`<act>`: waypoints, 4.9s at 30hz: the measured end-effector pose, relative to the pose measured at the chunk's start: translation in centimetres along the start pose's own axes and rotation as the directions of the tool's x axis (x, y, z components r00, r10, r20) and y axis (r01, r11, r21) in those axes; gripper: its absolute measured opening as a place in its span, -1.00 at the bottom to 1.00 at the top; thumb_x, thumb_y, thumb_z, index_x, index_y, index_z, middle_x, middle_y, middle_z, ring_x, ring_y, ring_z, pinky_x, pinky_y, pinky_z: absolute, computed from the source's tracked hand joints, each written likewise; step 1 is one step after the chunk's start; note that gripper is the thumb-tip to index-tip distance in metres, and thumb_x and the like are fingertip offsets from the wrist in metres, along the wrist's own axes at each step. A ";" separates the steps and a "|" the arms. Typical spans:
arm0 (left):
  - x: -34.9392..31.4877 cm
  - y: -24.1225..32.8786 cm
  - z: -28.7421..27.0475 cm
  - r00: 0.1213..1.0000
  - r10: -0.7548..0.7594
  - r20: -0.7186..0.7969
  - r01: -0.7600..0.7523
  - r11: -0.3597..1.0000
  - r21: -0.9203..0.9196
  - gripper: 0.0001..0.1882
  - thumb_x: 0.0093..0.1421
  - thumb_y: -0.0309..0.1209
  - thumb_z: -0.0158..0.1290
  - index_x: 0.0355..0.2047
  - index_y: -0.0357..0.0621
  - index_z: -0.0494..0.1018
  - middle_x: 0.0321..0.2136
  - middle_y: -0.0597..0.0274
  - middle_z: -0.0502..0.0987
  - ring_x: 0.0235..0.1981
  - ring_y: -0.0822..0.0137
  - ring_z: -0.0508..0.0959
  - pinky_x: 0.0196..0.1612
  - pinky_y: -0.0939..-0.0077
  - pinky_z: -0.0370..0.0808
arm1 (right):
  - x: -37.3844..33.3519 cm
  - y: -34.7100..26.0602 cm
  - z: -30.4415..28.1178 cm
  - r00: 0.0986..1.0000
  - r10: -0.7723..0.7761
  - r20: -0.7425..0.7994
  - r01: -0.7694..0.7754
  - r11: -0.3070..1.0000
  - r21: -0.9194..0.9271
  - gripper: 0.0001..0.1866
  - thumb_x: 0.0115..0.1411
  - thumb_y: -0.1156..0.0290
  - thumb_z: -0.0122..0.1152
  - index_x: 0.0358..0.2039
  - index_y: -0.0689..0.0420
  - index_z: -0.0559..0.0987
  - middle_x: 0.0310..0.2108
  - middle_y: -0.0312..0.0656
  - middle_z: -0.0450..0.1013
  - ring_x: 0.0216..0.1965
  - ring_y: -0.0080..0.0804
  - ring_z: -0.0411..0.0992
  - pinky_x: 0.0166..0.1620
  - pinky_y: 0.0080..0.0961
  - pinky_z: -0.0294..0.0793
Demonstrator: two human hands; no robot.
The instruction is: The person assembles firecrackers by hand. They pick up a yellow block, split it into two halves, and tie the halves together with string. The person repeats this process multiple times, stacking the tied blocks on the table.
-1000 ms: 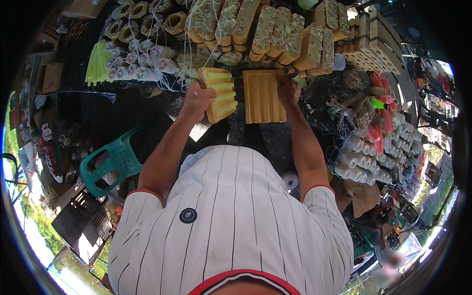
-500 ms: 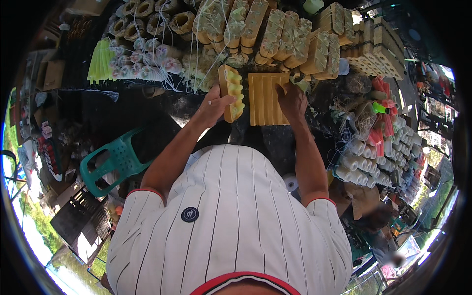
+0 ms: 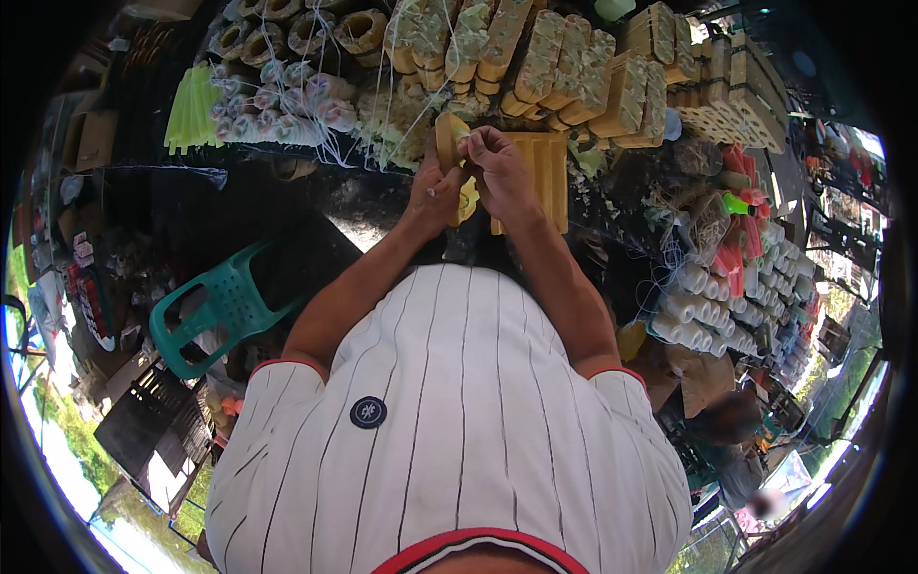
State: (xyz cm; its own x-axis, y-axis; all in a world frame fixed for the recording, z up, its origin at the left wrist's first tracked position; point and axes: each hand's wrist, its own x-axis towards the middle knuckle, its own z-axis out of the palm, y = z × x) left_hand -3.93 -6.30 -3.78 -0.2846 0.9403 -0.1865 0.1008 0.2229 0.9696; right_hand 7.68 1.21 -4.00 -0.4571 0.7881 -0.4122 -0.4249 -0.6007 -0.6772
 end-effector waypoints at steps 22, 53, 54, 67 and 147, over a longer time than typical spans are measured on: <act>0.8 1.4 2.7 0.966 -0.260 -0.012 0.217 0.830 -0.514 -0.61 0.55 -0.23 -0.05 0.23 -0.21 0.36 -0.05 0.16 0.56 -0.13 0.37 0.56 -0.04 0.41 0.54 | -6.4 -4.8 -0.8 0.998 0.022 0.052 0.041 0.336 -0.941 -0.69 0.36 0.26 0.31 -0.18 0.31 0.69 -0.33 -0.05 0.64 -0.34 -0.23 0.57 -0.18 -0.28 0.55; 12.7 -6.8 -12.2 0.976 -0.181 0.121 0.015 0.611 0.791 -0.57 0.32 -0.21 0.22 0.01 -0.35 0.55 -0.17 -0.25 0.64 -0.06 -0.19 0.63 -0.02 0.03 0.53 | -8.2 -20.3 -2.0 0.955 -0.095 0.282 0.273 0.656 -0.704 -0.76 0.56 0.38 0.02 -0.30 0.21 0.44 -0.41 -0.39 0.33 -0.35 -0.62 0.21 -0.22 -0.58 0.28; 13.0 -8.1 -12.3 0.971 -0.210 0.113 0.035 0.595 0.803 -0.58 0.30 -0.22 0.24 -0.01 -0.34 0.56 -0.17 -0.26 0.64 -0.05 -0.22 0.63 -0.02 0.00 0.54 | -8.2 -20.4 -2.1 0.945 -0.098 0.313 0.297 0.658 -0.692 -0.75 0.56 0.39 0.02 -0.30 0.21 0.43 -0.42 -0.39 0.33 -0.34 -0.61 0.20 -0.21 -0.58 0.28; 7.8 0.5 -6.5 0.997 0.045 0.060 -0.074 0.734 0.675 -0.13 0.09 0.05 0.43 0.24 -0.30 0.47 0.13 -0.21 0.60 0.23 -0.08 0.56 0.26 0.01 0.51 | -8.2 -21.1 -1.0 0.928 -0.048 0.369 0.361 0.358 -0.861 -0.79 0.51 0.39 0.09 -0.25 0.26 0.48 -0.40 -0.25 0.44 -0.35 -0.47 0.33 -0.20 -0.43 0.40; 24.7 -3.4 -56.2 0.862 0.485 -0.145 -0.043 0.355 0.934 -0.26 0.21 0.02 0.35 0.21 -0.30 0.49 0.10 -0.24 0.59 0.21 -0.20 0.53 0.27 0.01 0.47 | 15.0 -6.9 10.2 0.663 -0.728 -0.174 0.076 0.296 -0.952 -0.89 0.43 0.45 0.13 -0.19 0.20 0.58 -0.20 -0.14 0.53 -0.17 -0.18 0.49 0.02 -0.15 0.48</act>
State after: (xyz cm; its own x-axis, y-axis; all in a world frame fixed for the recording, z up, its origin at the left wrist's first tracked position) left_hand -64.92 1.75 -2.83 -0.3347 0.8818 0.3323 0.9383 0.2791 0.2044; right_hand -4.21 15.74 0.71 0.1425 0.9832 0.1139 0.5833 0.0096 -0.8122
